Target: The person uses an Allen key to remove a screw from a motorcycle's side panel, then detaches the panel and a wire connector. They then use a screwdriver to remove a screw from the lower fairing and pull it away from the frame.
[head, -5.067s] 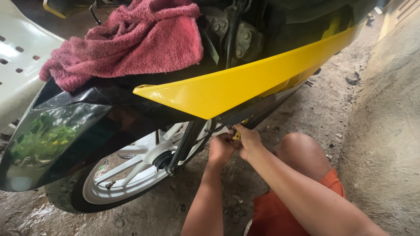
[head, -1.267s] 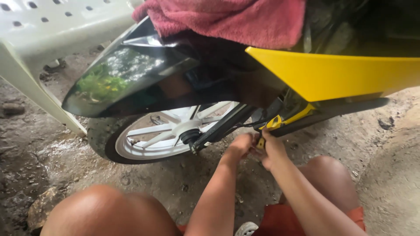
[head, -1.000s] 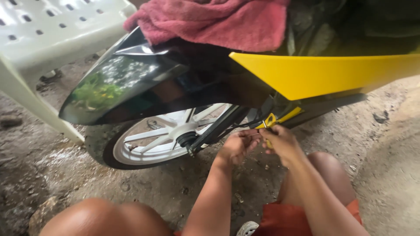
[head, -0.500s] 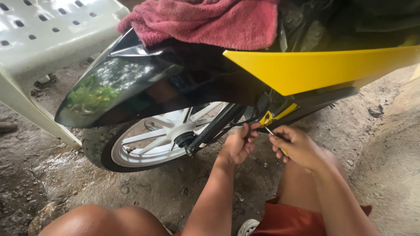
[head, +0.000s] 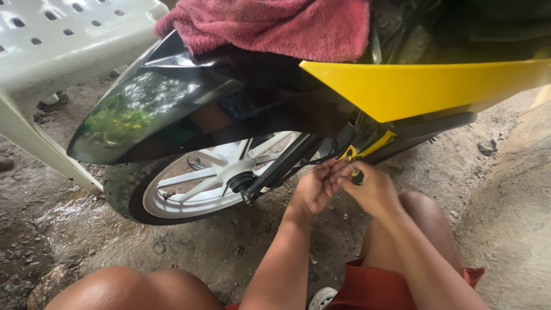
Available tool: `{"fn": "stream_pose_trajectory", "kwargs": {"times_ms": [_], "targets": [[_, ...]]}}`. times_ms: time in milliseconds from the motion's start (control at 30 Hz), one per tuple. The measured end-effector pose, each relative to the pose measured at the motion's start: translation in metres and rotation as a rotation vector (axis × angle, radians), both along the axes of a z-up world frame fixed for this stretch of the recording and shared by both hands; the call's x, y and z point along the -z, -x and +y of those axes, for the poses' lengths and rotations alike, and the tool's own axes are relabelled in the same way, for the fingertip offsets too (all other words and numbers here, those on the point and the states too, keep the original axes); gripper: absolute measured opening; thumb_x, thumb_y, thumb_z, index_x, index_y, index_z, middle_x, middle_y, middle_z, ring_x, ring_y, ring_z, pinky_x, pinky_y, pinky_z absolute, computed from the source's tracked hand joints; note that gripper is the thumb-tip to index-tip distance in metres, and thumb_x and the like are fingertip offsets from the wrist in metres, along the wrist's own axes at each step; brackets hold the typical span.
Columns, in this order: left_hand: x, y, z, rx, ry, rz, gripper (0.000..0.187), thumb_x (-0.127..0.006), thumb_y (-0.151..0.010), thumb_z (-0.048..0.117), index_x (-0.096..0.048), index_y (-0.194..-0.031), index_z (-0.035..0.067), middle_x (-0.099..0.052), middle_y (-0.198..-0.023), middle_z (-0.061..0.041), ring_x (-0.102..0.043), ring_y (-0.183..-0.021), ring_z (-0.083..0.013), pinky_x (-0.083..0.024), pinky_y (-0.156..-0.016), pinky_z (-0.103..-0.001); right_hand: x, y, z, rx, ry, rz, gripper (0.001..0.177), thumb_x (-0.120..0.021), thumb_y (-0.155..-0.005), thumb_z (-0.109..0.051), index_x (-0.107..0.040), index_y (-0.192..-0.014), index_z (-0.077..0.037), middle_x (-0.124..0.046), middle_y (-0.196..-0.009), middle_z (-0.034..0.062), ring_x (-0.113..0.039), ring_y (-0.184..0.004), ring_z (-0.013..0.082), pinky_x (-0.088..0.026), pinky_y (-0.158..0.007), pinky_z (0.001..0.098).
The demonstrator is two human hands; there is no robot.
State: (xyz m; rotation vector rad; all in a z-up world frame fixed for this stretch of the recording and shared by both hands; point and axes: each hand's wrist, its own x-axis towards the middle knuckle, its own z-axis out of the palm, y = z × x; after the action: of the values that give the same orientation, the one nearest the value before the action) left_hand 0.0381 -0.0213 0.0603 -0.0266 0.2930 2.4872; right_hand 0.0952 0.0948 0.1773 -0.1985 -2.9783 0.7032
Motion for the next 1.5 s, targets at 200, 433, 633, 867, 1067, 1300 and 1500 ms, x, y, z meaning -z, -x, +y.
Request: {"fn": "stream_pose_trajectory", "kwargs": {"times_ms": [200,433,633,867,1067,1300,1500], "targets": [[0.029,0.008,0.020,-0.033,-0.194,0.108,0.037,-0.034,-0.112,0.008,-0.049,-0.143,-0.006,-0.062,-0.146,-0.016,-0.065,-0.097,-0.0116,-0.055,-0.083,-0.021,0.027,0.013,-0.009,0.023,-0.149,0.057,0.039,-0.081,-0.078,-0.036,-0.073,-0.108,-0.013,-0.075,-0.099,0.0158,-0.073,-0.093,0.0343,-0.056,-0.078,0.0438],[0.043,0.009,0.023,-0.051,-0.032,0.136,0.038,-0.037,-0.107,0.008,-0.058,-0.138,0.001,-0.066,-0.138,-0.008,-0.062,-0.088,-0.0084,-0.051,-0.073,-0.020,0.043,0.017,-0.006,-0.019,-0.194,0.075,0.035,-0.079,-0.081,-0.032,-0.073,-0.105,-0.007,-0.074,-0.103,0.0165,-0.071,-0.096,0.0368,-0.056,-0.081,0.0465],[0.020,0.005,0.016,-0.004,0.102,0.106,0.037,-0.039,-0.106,0.008,-0.061,-0.136,0.005,-0.066,-0.127,-0.006,-0.065,-0.108,-0.0130,-0.053,-0.089,-0.025,0.058,0.023,-0.001,-0.049,-0.167,0.198,0.037,-0.077,-0.078,-0.024,-0.073,-0.110,-0.006,-0.073,-0.104,0.0188,-0.070,-0.096,0.0395,-0.055,-0.080,0.0474],[0.026,0.007,0.022,0.049,0.081,-0.045,0.036,-0.035,-0.107,0.021,-0.062,-0.128,0.010,-0.067,-0.120,-0.008,-0.065,-0.105,-0.0196,-0.054,-0.086,-0.035,0.051,0.022,-0.018,0.030,-0.166,0.106,0.024,-0.075,-0.081,-0.021,-0.075,-0.101,-0.008,-0.074,-0.097,0.0171,-0.072,-0.092,0.0371,-0.056,-0.078,0.0459],[0.033,0.010,0.022,0.034,0.136,-0.090,0.034,-0.037,-0.108,0.021,-0.063,-0.126,0.009,-0.071,-0.115,-0.003,-0.069,-0.096,-0.0140,-0.056,-0.079,-0.031,0.043,0.023,-0.020,0.093,-0.263,0.075,0.026,-0.078,-0.083,-0.025,-0.073,-0.100,-0.006,-0.072,-0.082,0.0199,-0.071,-0.080,0.0377,-0.054,-0.071,0.0470],[0.019,0.007,0.009,0.079,0.400,0.051,0.018,-0.062,-0.104,0.022,-0.074,-0.111,0.010,-0.072,-0.094,0.006,-0.045,-0.063,-0.0021,-0.037,-0.053,-0.018,0.028,0.021,-0.021,0.081,-0.115,0.337,0.019,-0.077,-0.089,-0.022,-0.073,-0.092,-0.003,-0.075,-0.081,0.0146,-0.074,-0.076,0.0291,-0.056,-0.069,0.0395],[-0.005,0.006,0.006,0.052,0.336,0.117,0.017,-0.071,-0.092,0.025,-0.076,-0.102,0.012,-0.073,-0.090,0.006,-0.042,-0.059,-0.0017,-0.035,-0.047,-0.019,0.013,0.010,-0.016,0.096,0.003,0.342,0.015,-0.077,-0.089,-0.017,-0.075,-0.094,-0.003,-0.077,-0.083,0.0119,-0.076,-0.076,0.0224,-0.056,-0.070,0.0354]]}}
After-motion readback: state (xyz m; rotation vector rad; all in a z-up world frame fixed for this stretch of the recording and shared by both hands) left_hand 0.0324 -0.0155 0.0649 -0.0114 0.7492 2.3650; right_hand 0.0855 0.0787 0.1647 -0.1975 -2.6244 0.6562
